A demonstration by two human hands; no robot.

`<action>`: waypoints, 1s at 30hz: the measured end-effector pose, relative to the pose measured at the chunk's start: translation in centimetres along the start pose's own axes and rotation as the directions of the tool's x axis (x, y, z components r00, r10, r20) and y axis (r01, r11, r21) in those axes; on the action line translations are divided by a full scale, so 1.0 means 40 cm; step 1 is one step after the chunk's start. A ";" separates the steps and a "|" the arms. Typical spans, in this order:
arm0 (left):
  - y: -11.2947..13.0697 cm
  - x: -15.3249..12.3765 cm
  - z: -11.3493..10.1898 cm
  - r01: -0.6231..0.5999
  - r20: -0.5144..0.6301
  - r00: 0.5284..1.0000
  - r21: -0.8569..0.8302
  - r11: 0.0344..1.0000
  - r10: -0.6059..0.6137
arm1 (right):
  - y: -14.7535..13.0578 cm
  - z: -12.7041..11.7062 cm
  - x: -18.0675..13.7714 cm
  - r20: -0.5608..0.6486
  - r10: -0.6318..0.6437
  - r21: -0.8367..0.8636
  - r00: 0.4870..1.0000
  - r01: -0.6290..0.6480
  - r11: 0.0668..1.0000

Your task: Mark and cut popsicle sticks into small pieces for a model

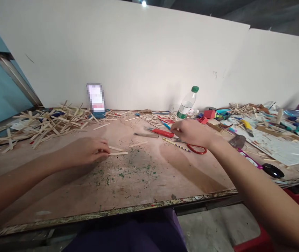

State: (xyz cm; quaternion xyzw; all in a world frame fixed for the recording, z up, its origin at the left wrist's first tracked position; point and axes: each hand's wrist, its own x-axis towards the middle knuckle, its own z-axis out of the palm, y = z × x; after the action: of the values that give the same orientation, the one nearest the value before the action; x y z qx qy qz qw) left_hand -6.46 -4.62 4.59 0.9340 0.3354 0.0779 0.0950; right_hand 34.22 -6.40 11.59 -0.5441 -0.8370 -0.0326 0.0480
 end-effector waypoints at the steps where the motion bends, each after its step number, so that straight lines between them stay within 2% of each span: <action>1: -0.001 -0.004 0.003 0.010 0.018 1.000 -0.005 1.000 -0.010 | 0.005 0.013 -0.014 0.064 0.021 -0.028 0.998 -0.019 0.999; 4: -0.004 -0.013 0.023 0.041 0.020 0.999 -0.026 0.999 -0.040 | 0.010 0.060 -0.043 0.191 0.101 -0.119 0.976 -0.079 0.990; 8: 0.009 -0.021 0.055 -0.031 -0.042 0.999 -0.020 0.999 0.030 | -0.005 0.105 -0.050 0.239 0.134 -0.169 0.962 -0.095 0.981; 13: 0.049 -0.012 0.084 -0.117 -0.107 0.987 0.068 0.991 0.124 | -0.041 0.131 -0.045 0.217 0.155 -0.314 0.964 -0.081 0.946; 16: 0.069 0.003 0.078 -0.146 -0.116 0.981 0.096 0.985 0.156 | -0.051 0.140 -0.032 0.198 0.157 -0.388 0.968 -0.070 0.919; 18: 0.074 0.009 0.063 -0.190 -0.113 0.971 0.163 0.968 0.209 | -0.058 0.141 -0.022 0.126 0.162 -0.392 0.979 -0.101 0.914; 20: 0.069 0.011 0.045 -0.237 -0.112 0.957 0.236 0.942 0.269 | -0.075 0.137 -0.016 -0.015 0.125 -0.280 0.992 -0.124 0.952; 22: 0.053 0.007 0.033 -0.249 -0.140 0.948 0.238 0.939 0.287 | -0.108 0.126 -0.013 -0.192 0.062 -0.027 0.980 -0.068 0.997; 23: 0.043 0.004 0.032 -0.235 -0.176 0.946 0.203 0.951 0.272 | -0.132 0.120 -0.012 -0.279 0.048 0.132 0.959 -0.012 0.991; 25: 0.022 -0.004 0.037 -0.200 -0.259 0.940 0.105 0.974 0.221 | -0.189 0.105 -0.008 -0.398 0.100 0.424 0.912 0.086 0.901; 26: 0.013 -0.007 0.043 -0.185 -0.295 0.936 0.062 0.981 0.195 | -0.219 0.100 -0.003 -0.399 0.153 0.559 0.904 0.108 0.822; 27: 0.005 -0.009 0.050 -0.173 -0.318 0.932 0.030 0.984 0.174 | -0.249 0.096 0.005 -0.344 0.184 0.677 0.921 0.108 0.728; 30: -0.007 -0.009 0.070 -0.153 -0.307 0.942 -0.036 0.988 0.135 | -0.321 0.109 0.043 -0.125 0.178 0.883 0.976 0.027 0.468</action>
State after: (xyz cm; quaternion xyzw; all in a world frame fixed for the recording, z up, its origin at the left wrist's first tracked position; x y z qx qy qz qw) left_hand -6.31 -4.97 1.76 0.9297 0.2743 0.2372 0.0642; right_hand 21.60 -9.56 7.41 -0.4721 -0.7002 0.3499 0.4053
